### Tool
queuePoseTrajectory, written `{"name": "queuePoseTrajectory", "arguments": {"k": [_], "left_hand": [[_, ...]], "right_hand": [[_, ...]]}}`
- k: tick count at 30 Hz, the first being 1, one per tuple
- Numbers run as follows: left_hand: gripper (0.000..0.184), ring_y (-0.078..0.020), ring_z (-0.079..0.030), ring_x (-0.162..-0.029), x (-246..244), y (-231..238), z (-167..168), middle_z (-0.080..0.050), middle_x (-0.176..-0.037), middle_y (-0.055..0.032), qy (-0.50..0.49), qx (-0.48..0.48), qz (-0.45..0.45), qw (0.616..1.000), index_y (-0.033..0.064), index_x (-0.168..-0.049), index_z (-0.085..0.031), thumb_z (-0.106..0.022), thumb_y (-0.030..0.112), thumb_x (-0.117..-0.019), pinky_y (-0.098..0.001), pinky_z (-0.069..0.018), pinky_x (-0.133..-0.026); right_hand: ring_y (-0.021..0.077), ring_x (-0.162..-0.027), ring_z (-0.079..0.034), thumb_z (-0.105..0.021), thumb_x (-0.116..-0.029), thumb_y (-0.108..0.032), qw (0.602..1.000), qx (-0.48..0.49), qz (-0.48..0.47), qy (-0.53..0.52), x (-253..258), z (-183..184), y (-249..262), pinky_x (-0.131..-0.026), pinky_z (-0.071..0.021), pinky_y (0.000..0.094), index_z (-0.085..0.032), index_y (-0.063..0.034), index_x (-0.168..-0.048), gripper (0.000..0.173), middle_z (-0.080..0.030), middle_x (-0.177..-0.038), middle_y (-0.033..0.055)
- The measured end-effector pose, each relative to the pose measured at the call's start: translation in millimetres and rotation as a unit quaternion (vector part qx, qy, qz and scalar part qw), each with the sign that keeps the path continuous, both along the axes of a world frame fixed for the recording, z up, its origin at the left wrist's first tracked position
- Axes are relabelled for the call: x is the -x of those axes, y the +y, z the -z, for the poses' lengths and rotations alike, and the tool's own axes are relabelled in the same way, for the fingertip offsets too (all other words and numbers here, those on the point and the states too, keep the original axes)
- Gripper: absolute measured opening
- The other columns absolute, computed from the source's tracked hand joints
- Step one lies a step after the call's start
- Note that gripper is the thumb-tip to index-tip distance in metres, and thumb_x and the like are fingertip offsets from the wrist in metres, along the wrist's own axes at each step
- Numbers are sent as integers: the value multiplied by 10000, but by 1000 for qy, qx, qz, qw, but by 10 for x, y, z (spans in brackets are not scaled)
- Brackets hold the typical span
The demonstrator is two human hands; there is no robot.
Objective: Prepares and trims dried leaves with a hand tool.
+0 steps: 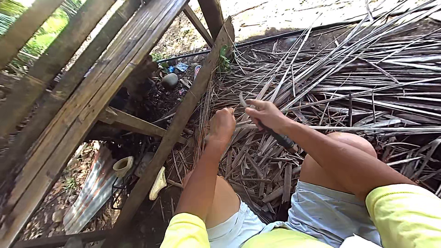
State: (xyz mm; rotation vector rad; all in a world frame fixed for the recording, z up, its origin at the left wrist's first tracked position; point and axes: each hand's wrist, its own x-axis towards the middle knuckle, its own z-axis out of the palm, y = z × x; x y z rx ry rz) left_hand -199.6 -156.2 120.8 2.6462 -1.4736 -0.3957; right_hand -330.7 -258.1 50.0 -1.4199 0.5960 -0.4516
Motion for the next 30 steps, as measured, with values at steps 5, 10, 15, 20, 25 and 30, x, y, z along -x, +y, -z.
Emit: {"name": "queuePoseTrajectory", "arguments": {"k": [5, 10, 15, 20, 25, 30], "left_hand": [[337, -376, -715, -1008, 221, -6, 47, -719, -1074, -213, -121, 49, 43, 990, 19, -1331, -670, -502, 71, -1043, -511, -566, -833], [308, -379, -722, -975, 231, 43, -2, -725, -1046, -213, -111, 77, 67, 989, 6, -1277, -695, -510, 64, -1038, -521, -569, -821], [298, -376, -731, -902, 107, 183, -56, -735, -1007, -198, -119, 136, 89, 979, 30, -1238, -733, -515, 79, -1040, -546, -571, -759], [290, -360, -702, -1071, -295, 162, -36, -731, -1142, -189, -12, 194, -31, 980, 57, -1246, -736, -527, 151, -1067, -579, -527, -935], [265, -261, -673, -971, -480, 38, 67, -683, -1125, -178, 92, 312, -147, 934, 22, -1204, -727, -542, 151, -1066, -435, -540, -907], [204, -119, -589, -971, -418, -65, 137, -638, -1057, -84, 232, 574, -164, 768, 0, -1070, -737, -556, 82, -1024, -268, -482, -888]], "right_hand": [[72, -428, -447, -542, -1075, -180, 998, -44, 26, -22, -55, 4, -57, -405, -405, 223, -456, -52, -1524, 475, -529, -635, 9], [61, -430, -460, -543, -1072, -155, 989, -77, 112, -53, 59, -5, -380, -391, -419, 213, -515, -35, -1464, 411, -544, -659, -10], [71, -461, -486, -513, -1090, -289, 952, -141, 267, -54, 330, 22, -944, -417, -480, 237, -527, -160, -1406, 341, -507, -713, -41], [75, -421, -486, -443, -1115, -336, 881, -162, 418, -153, 451, -44, -987, -411, -498, 250, -517, -151, -1102, 200, -476, -617, -54], [75, -464, -492, -283, -1134, -293, 947, -136, 183, -226, 434, -156, -655, -472, -504, 248, -615, -105, -1233, 395, -483, -621, -62], [58, -462, -520, -282, -1074, -279, 957, -111, -100, -249, 404, -162, -427, -470, -514, 243, -630, -86, -1326, 471, -530, -597, -76]]}}
